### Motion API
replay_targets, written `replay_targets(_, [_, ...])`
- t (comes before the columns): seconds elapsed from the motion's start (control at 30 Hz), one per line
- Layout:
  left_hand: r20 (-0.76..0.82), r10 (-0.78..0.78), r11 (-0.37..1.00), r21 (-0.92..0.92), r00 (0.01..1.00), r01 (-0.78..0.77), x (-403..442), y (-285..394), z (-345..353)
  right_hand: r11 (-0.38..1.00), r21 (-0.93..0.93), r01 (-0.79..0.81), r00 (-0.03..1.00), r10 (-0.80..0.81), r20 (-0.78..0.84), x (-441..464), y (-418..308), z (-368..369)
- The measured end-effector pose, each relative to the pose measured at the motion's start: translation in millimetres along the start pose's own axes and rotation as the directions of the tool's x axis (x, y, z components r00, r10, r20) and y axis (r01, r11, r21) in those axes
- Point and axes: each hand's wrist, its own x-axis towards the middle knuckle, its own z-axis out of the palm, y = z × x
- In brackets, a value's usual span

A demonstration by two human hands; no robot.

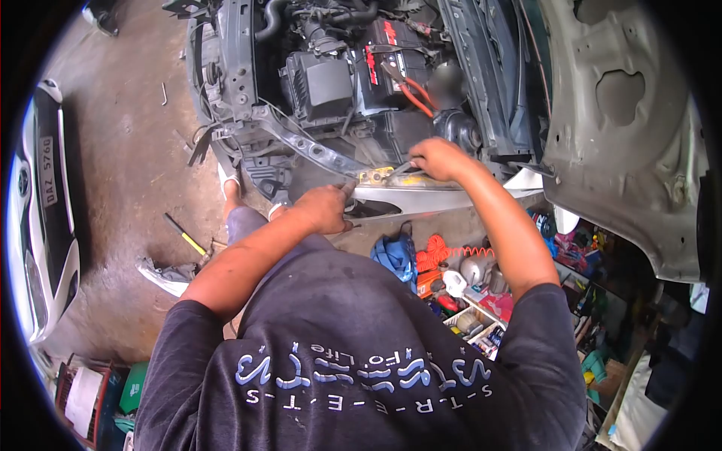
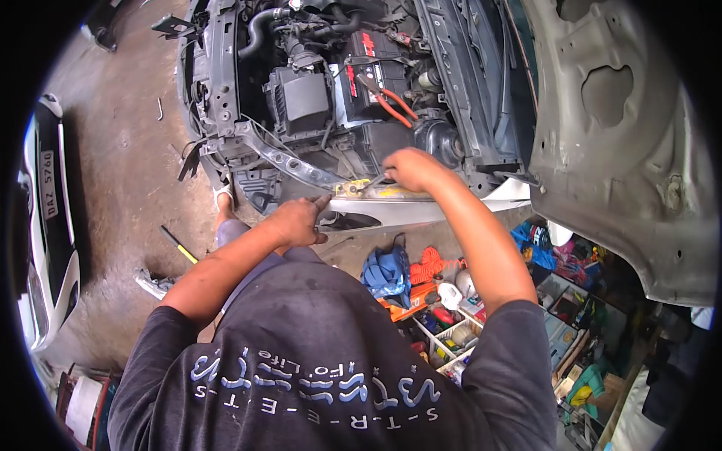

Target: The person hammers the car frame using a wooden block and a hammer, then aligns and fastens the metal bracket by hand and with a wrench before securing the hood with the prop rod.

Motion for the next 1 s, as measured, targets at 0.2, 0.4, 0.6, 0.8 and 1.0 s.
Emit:
replay_targets(0.2, [-0.051,-0.006,1.0,-0.005,0.999,0.005,-1,-5,6,0.939,-0.289,0.188,0.979,-0.204,-0.027,45,-41,-12])
replay_targets(0.4, [-0.042,-0.008,0.999,-0.031,0.999,0.006,0,-4,6,0.763,-0.508,0.4,0.887,-0.463,0.003,79,-89,-9])
replay_targets(0.6, [-0.089,0.019,0.999,-0.035,0.996,-0.022,0,-6,11,0.637,-0.606,0.477,0.854,-0.497,0.15,84,-103,-8])
replay_targets(0.8, [-0.096,0.008,0.999,-0.046,0.995,-0.012,-1,-10,13,0.905,-0.42,0.065,0.993,-0.016,0.121,44,-29,-15])
replay_targets(1.0, [-0.068,-0.002,0.997,-0.072,0.998,-0.002,-6,-5,5,0.998,0.064,0.005,0.985,-0.016,0.172,-10,16,41])
